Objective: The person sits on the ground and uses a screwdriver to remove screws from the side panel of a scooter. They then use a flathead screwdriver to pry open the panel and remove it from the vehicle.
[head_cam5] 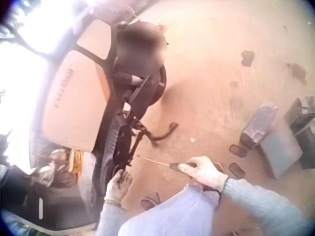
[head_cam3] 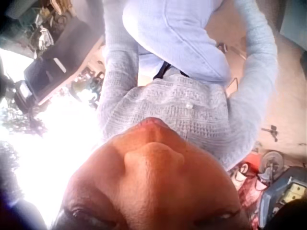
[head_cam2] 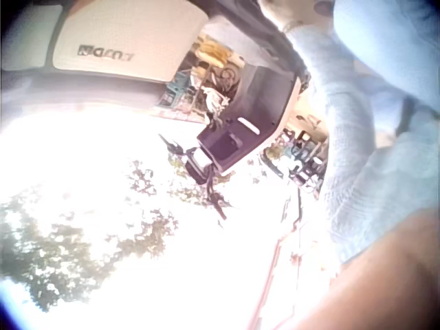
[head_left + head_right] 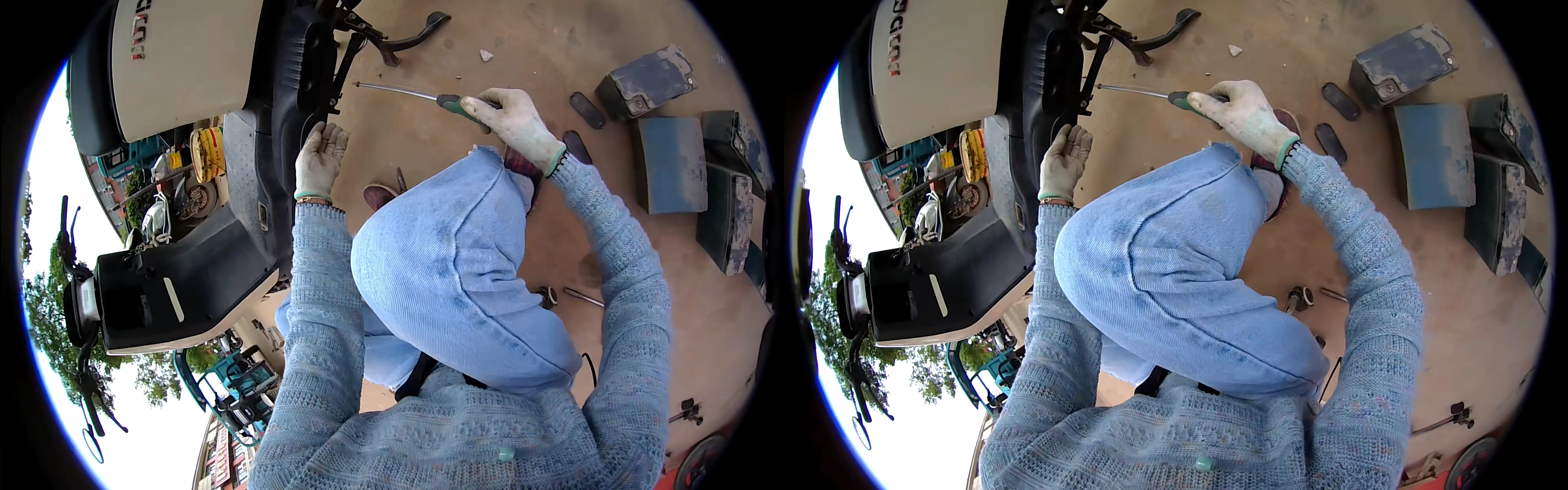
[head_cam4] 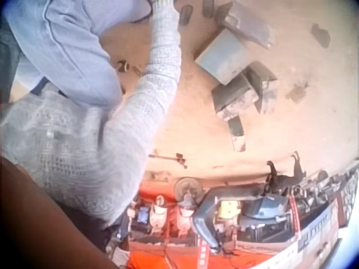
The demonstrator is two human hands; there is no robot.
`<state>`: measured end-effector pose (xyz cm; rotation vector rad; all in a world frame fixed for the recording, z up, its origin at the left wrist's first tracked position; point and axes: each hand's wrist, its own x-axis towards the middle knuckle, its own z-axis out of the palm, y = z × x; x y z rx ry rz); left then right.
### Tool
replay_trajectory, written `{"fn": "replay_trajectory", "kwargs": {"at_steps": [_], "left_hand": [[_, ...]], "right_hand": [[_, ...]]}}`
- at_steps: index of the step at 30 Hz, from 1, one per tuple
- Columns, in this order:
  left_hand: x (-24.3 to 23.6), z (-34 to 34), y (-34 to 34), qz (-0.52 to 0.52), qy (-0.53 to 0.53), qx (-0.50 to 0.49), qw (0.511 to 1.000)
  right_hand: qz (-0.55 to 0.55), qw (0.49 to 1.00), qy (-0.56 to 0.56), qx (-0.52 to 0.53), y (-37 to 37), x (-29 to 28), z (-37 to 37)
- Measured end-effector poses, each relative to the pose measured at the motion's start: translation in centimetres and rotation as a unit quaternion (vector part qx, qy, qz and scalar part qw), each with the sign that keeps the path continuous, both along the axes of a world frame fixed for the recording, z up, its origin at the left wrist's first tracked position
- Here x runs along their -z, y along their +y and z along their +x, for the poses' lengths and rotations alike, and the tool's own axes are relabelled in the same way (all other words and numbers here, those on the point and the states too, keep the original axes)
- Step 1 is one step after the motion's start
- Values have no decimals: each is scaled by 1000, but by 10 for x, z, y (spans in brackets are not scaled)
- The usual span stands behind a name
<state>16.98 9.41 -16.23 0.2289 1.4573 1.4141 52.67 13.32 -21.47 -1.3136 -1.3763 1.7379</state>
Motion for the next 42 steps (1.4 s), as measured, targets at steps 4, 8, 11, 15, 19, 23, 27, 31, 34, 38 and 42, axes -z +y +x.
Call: {"fn": "replay_trajectory", "kwargs": {"at_steps": [4,8,11,15,19,23,27,31,34,38,42], "left_hand": [[25,2,19,0,8,-10,1000],[36,4,30,0,21,-20,1000],[42,8,37,11,25,-7,1000],[48,5,47,28,28,5,999],[50,0,52,45,14,-10,999],[55,-1,55,51,18,-11,998],[57,4,61,63,40,44,996],[60,13,73,91,40,77,992],[66,8,80,100,45,76,991],[71,3,83,81,65,66,992],[71,5,89,86,70,80,991]], "right_hand": [[-44,998,51,18,8,26,-49],[-55,996,73,22,19,28,-72],[-61,996,67,14,25,30,-78],[-53,997,56,1,30,36,-83],[-63,996,67,-6,34,35,-89],[-73,993,95,9,32,43,-102],[-67,992,104,4,25,55,-108],[-28,994,103,25,16,71,-117],[13,997,66,27,13,71,-121],[110,993,-34,23,15,50,-119],[233,961,-144,36,11,44,-123]]}}
